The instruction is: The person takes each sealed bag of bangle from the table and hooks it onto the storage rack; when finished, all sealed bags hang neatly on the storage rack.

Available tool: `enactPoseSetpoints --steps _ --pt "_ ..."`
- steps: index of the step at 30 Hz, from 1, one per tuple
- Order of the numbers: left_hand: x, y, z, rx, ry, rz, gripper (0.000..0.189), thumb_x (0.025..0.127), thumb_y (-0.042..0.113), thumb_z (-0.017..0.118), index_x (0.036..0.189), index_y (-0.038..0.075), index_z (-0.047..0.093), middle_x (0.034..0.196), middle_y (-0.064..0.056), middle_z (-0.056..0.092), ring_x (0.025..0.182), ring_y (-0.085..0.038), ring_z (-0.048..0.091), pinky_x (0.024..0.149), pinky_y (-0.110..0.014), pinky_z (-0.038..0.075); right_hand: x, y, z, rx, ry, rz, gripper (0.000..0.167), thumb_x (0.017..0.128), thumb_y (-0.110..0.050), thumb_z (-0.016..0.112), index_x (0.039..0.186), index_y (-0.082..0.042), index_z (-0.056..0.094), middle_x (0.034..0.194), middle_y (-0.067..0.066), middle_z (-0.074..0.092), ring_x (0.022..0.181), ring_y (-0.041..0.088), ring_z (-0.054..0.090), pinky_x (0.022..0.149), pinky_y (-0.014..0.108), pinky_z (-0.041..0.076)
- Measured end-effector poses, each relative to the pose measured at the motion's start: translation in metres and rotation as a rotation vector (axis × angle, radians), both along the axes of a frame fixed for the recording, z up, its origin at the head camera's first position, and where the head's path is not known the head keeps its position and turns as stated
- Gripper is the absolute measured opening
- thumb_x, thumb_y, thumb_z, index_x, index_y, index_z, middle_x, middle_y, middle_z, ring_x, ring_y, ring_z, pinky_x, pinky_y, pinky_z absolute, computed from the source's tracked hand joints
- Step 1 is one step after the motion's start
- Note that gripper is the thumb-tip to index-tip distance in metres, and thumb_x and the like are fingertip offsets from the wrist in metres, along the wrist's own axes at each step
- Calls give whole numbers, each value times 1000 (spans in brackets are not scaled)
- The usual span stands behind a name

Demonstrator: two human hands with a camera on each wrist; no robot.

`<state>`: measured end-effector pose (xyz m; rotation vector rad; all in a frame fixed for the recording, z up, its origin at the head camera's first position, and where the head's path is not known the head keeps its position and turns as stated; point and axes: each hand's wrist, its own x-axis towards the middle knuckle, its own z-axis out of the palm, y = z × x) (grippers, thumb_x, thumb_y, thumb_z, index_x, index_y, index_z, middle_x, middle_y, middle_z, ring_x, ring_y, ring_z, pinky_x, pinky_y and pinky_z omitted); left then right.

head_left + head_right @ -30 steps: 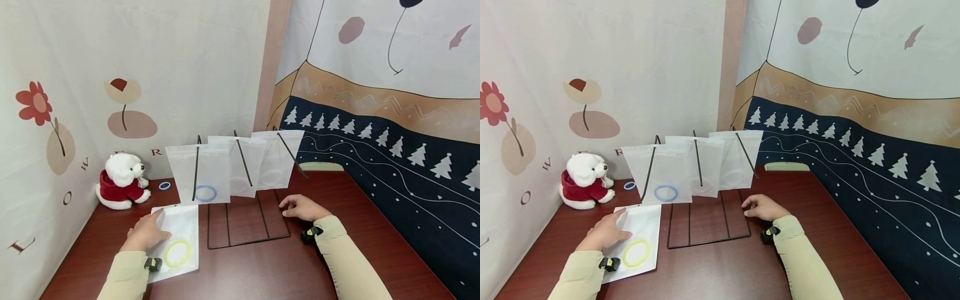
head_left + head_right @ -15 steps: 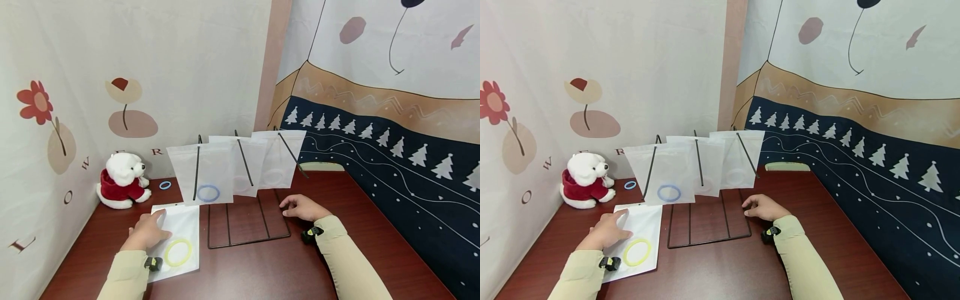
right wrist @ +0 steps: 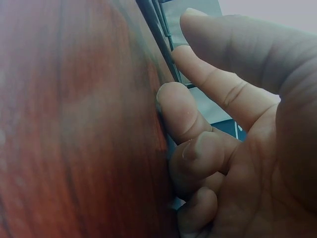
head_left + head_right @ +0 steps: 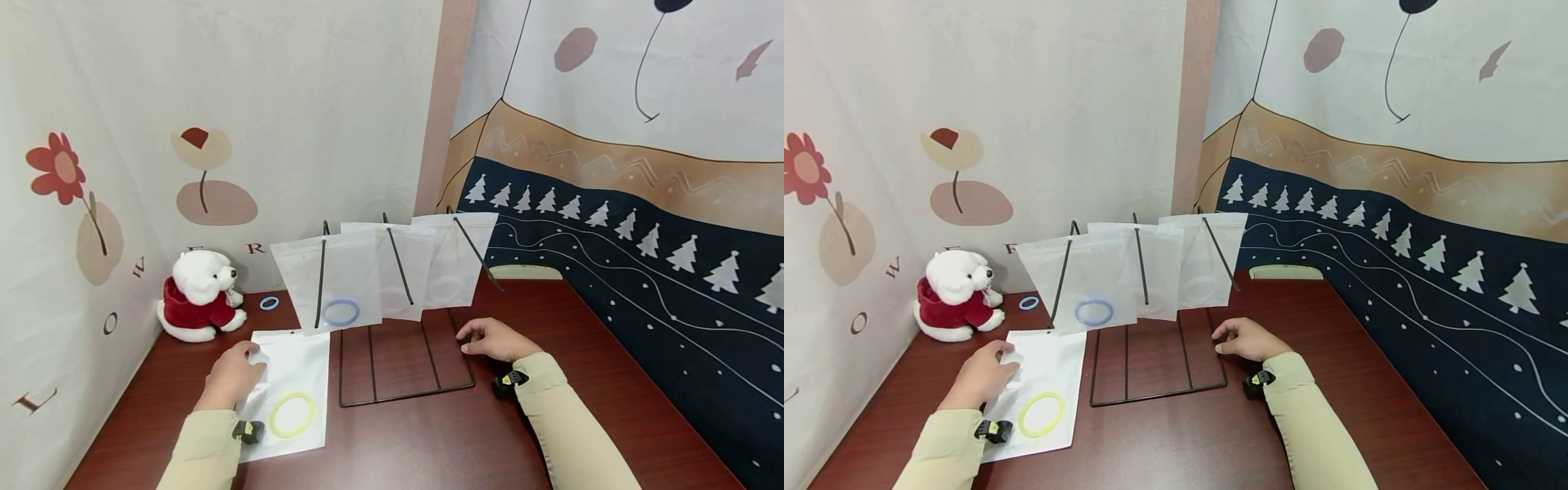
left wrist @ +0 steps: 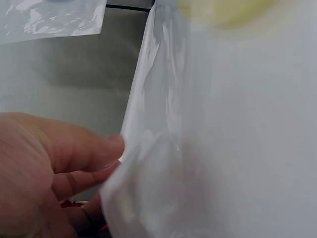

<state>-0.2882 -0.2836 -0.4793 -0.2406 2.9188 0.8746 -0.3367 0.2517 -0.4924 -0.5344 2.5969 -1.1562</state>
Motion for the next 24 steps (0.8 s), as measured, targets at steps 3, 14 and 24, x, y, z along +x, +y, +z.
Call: enactPoseSetpoints --steps 3,14,24 --pt "0 -2 -1 70 65 12 37 100 11 61 133 -4 55 130 -35 57 115 -46 56 99 -64 47 0 0 0 -6 0 -1 24 94 -14 77 117 -5 75 90 5 65 81 18 55 73 34 49" --pt "1 0 1 308 156 58 48 95 -1 45 142 -1 52 147 -34 46 139 -47 41 115 -62 37 1 -1 1 -15 -18 -16 24 95 -14 78 117 -6 75 93 6 66 83 19 55 75 34 49" --pt "-2 -2 4 375 142 121 56 97 0 40 153 -1 49 166 -28 34 158 -43 23 126 -64 23 1 0 0 -14 -15 -4 25 94 -14 78 118 -5 74 90 6 65 80 19 55 73 35 49"
